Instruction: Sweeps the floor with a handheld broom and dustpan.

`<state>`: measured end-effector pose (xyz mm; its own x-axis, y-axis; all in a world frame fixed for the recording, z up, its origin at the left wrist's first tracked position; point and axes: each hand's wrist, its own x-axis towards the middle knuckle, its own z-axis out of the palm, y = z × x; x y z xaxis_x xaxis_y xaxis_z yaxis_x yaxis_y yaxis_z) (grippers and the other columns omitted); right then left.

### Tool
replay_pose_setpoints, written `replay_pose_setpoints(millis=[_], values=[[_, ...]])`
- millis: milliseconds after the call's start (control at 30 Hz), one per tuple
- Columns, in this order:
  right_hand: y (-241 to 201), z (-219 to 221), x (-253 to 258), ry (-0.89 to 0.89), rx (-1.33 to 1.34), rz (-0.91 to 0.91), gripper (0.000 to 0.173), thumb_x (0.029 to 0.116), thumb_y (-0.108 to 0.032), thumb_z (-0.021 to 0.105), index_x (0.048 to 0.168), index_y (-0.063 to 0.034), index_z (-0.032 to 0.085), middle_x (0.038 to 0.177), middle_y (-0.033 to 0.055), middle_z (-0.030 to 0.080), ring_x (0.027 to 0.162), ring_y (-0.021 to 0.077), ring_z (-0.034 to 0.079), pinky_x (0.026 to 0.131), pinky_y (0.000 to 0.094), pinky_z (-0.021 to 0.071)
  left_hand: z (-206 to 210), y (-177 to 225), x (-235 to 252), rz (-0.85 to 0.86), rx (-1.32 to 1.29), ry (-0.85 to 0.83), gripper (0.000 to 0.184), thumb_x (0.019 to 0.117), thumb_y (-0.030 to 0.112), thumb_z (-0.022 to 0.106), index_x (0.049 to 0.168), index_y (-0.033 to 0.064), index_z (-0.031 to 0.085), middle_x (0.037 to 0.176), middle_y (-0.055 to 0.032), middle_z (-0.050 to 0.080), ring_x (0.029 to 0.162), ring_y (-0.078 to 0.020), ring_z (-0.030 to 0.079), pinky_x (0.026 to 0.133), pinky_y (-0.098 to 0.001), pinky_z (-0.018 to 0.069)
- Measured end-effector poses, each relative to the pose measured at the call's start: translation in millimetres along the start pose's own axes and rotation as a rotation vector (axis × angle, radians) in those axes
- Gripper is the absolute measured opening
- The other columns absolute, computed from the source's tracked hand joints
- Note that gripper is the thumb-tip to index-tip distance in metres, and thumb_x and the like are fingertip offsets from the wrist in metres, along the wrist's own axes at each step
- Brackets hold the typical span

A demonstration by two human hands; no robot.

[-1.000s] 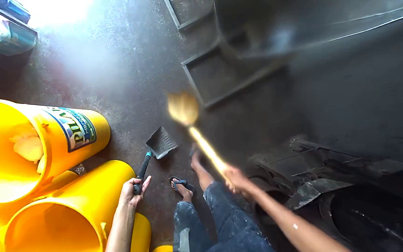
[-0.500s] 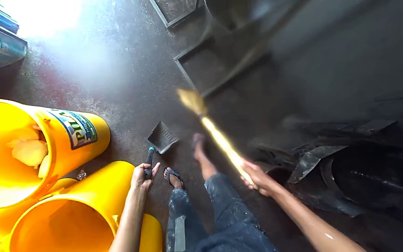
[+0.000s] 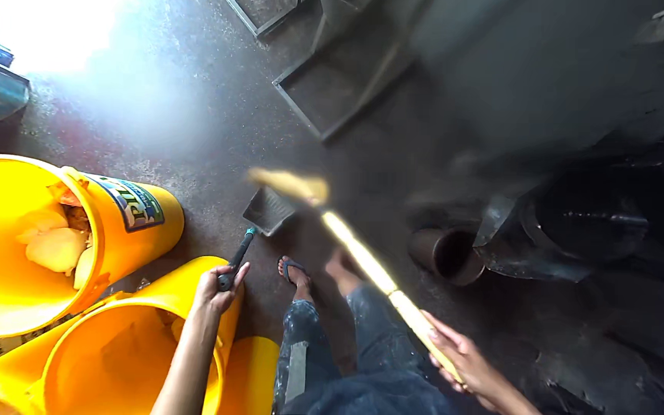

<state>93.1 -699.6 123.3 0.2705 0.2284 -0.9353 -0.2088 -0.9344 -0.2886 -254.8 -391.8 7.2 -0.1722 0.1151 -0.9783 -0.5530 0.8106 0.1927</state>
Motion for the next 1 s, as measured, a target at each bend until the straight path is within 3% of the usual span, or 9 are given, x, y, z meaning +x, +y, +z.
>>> replay_pose_setpoints(millis=[67, 133, 300, 400, 467, 633, 767, 867, 1000], values=[[4.2, -11.8, 9.3, 0.009, 0.079, 0.057, 0.055, 0.1099, -0.025, 0.039, 0.163, -0.0154, 0.027, 0.070, 0.0030, 0.057, 0.047, 0.0116, 0.052, 0.041, 0.0266, 0.0460, -17.9, 1.9, -4.6, 0.011, 0.022, 0.023, 0.035, 0.0921, -0.002, 0.047, 0.127, -0.0038, 0.044, 0.113, -0.0284, 0.059, 0.090, -0.0367, 0.068, 0.072, -0.0458, 0.0628], [2.9, 3.1, 38.0, 0.020, 0.219, 0.121, 0.052, 0.1123, -0.029, 0.034, 0.163, -0.0199, 0.024, 0.068, 0.0031, 0.054, 0.046, 0.0118, 0.050, 0.040, 0.0263, 0.0437, -23.3, -1.0, -5.2, 0.018, 0.054, 0.051, 0.035, 0.0919, -0.003, 0.047, 0.127, -0.0035, 0.044, 0.114, -0.0281, 0.059, 0.091, -0.0368, 0.069, 0.072, -0.0459, 0.0632], [6.0, 95.4, 109.0, -0.064, 0.409, 0.254, 0.042, 0.1130, -0.034, 0.034, 0.151, -0.0169, 0.038, 0.071, 0.0044, 0.053, 0.049, 0.0127, 0.050, 0.043, 0.0273, 0.0433, 1.8, -16.9, 2.3, 0.039, 0.194, 0.033, 0.030, 0.0907, -0.004, 0.047, 0.121, -0.0012, 0.045, 0.105, -0.0237, 0.058, 0.084, -0.0316, 0.068, 0.069, -0.0423, 0.0633], [17.1, 147.5, 92.5, -0.191, 0.380, 0.316, 0.046, 0.1124, -0.035, 0.037, 0.155, -0.0170, 0.034, 0.073, 0.0051, 0.054, 0.051, 0.0137, 0.051, 0.045, 0.0291, 0.0448, 22.4, -19.3, 4.1, 0.019, 0.345, -0.001, 0.028, 0.0913, -0.002, 0.047, 0.120, -0.0015, 0.046, 0.102, -0.0225, 0.058, 0.081, -0.0298, 0.068, 0.069, -0.0405, 0.0631], [21.3, 150.9, 68.1, -0.232, 0.395, 0.326, 0.051, 0.1123, -0.033, 0.039, 0.160, -0.0184, 0.029, 0.072, 0.0045, 0.053, 0.048, 0.0122, 0.049, 0.044, 0.0273, 0.0435, 27.9, -18.8, 10.3, -0.030, 0.394, -0.016, 0.031, 0.0939, 0.001, 0.048, 0.124, -0.0017, 0.045, 0.105, -0.0234, 0.059, 0.084, -0.0307, 0.069, 0.070, -0.0404, 0.0631], [45.9, 67.1, -1.5, -0.179, 0.305, 0.094, 0.054, 0.1056, -0.015, 0.043, 0.158, -0.0055, 0.034, 0.073, 0.0046, 0.061, 0.048, 0.0107, 0.052, 0.044, 0.0273, 0.0457, 15.4, -11.5, 26.0, -0.159, 0.324, -0.017, 0.030, 0.0953, 0.005, 0.048, 0.124, 0.0000, 0.046, 0.110, -0.0234, 0.063, 0.085, -0.0272, 0.071, 0.066, -0.0327, 0.0622], [46.0, -35.0, -24.5, 0.014, 0.163, -0.124, 0.058, 0.0997, -0.020, 0.049, 0.154, -0.0012, 0.039, 0.071, 0.0007, 0.062, 0.046, 0.0090, 0.054, 0.042, 0.0269, 0.0478, 9.3, -19.9, 4.4, -0.212, 0.332, -0.077, 0.025, 0.0959, 0.005, 0.043, 0.120, -0.0005, 0.048, 0.103, -0.0227, 0.066, 0.073, -0.0202, 0.071, 0.057, -0.0241, 0.0590], [22.8, -91.2, 4.1, 0.169, 0.061, -0.223, 0.062, 0.1004, -0.029, 0.049, 0.157, -0.0068, 0.037, 0.070, 0.0013, 0.061, 0.044, 0.0098, 0.052, 0.039, 0.0266, 0.0461, 11.5, -33.7, -22.0, -0.233, 0.340, -0.112, 0.024, 0.0965, 0.004, 0.041, 0.118, -0.0008, 0.049, 0.102, -0.0228, 0.068, 0.068, -0.0183, 0.071, 0.054, -0.0223, 0.0580], [-65.5, -121.6, 107.4, 0.260, 0.069, -0.144, 0.054, 0.1116, -0.028, 0.038, 0.162, -0.0163, 0.026, 0.079, 0.0059, 0.056, 0.050, 0.0128, 0.048, 0.044, 0.0288, 0.0443, 34.6, -67.3, -30.4, -0.250, 0.311, -0.148, 0.019, 0.0975, 0.003, 0.040, 0.114, -0.0007, 0.049, 0.099, -0.0216, 0.068, 0.065, -0.0169, 0.069, 0.053, -0.0222, 0.0577]])
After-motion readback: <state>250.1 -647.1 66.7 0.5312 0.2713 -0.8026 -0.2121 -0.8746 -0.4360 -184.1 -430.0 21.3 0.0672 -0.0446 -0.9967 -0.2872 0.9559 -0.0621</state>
